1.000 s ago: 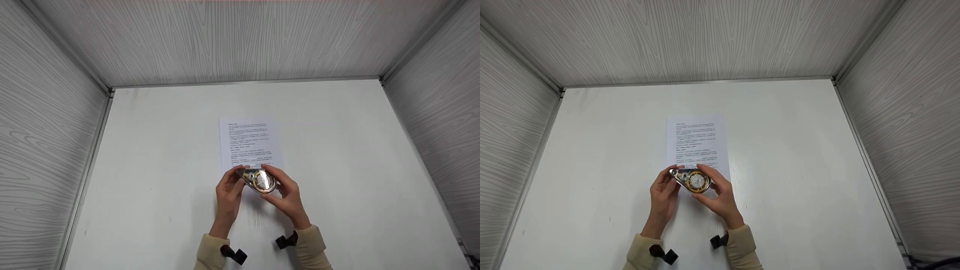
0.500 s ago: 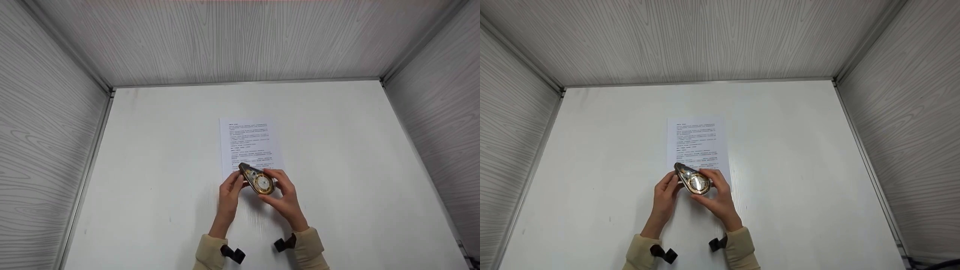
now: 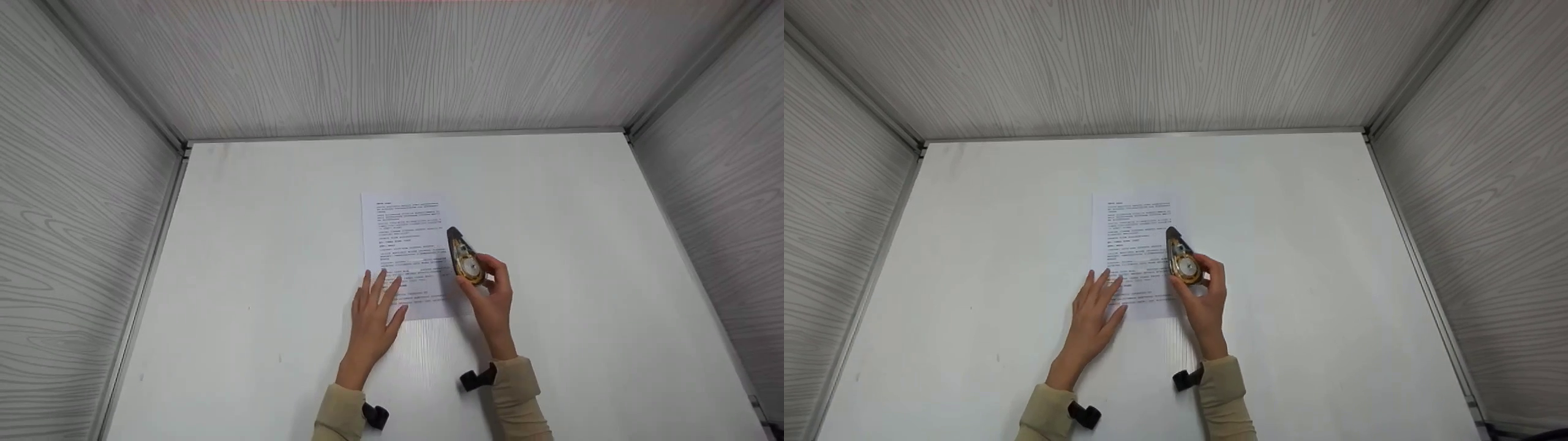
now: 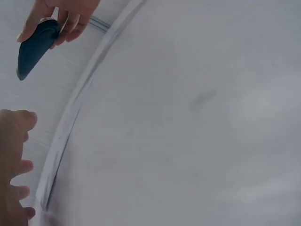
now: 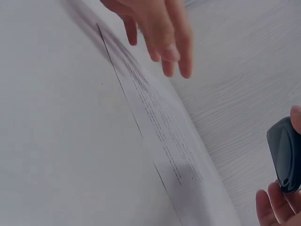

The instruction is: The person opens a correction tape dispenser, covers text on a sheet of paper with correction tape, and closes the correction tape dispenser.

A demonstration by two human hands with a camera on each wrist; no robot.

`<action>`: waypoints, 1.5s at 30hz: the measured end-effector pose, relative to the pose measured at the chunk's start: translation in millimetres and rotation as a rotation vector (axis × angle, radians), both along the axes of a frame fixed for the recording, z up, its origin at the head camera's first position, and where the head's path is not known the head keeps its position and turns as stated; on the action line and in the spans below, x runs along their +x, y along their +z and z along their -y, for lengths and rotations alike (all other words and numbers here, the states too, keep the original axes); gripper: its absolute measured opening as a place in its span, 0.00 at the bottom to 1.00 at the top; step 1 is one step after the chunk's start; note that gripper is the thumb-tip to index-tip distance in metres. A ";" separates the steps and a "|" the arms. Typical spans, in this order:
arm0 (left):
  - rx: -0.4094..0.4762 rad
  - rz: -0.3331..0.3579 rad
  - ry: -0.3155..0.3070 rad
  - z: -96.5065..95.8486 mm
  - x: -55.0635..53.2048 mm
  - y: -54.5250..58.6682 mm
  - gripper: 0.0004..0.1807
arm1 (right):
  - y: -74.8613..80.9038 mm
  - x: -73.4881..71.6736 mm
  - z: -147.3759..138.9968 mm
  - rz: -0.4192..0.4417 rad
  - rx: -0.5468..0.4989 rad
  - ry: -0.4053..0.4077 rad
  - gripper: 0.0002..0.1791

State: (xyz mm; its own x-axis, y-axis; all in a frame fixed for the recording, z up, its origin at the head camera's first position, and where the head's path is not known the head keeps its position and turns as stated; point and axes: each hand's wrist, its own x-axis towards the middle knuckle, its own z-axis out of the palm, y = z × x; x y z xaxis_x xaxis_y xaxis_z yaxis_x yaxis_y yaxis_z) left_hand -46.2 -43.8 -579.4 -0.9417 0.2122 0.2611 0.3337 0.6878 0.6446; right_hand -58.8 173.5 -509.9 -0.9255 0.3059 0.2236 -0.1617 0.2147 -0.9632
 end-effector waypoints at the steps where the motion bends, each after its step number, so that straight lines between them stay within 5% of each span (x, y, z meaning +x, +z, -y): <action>1: -0.040 0.010 -0.005 0.9 0.7 -1.6 0.29 | 0.1 -3.3 -3.4 0.016 -0.016 -0.020 0.31; 6: -0.162 0.037 -0.026 5.6 3.2 -11.4 0.32 | -13.8 -24.3 -24.2 0.148 -0.116 -0.109 0.31; 12: -0.210 0.005 -0.022 10.1 3.1 -17.8 0.31 | -29.2 -52.4 -43.6 0.256 -0.136 -0.162 0.32; 24: -0.216 -0.030 0.000 9.5 4.4 -17.8 0.29 | -58.3 -91.3 -50.9 0.292 0.011 -0.141 0.31; 30: -0.234 -0.020 0.001 11.0 5.4 -17.6 0.29 | -68.7 -103.4 -50.7 0.382 0.036 -0.144 0.31; 45: -0.235 -0.015 -0.005 12.3 5.4 -17.2 0.29 | -77.8 -123.2 -55.0 0.378 0.277 -0.247 0.33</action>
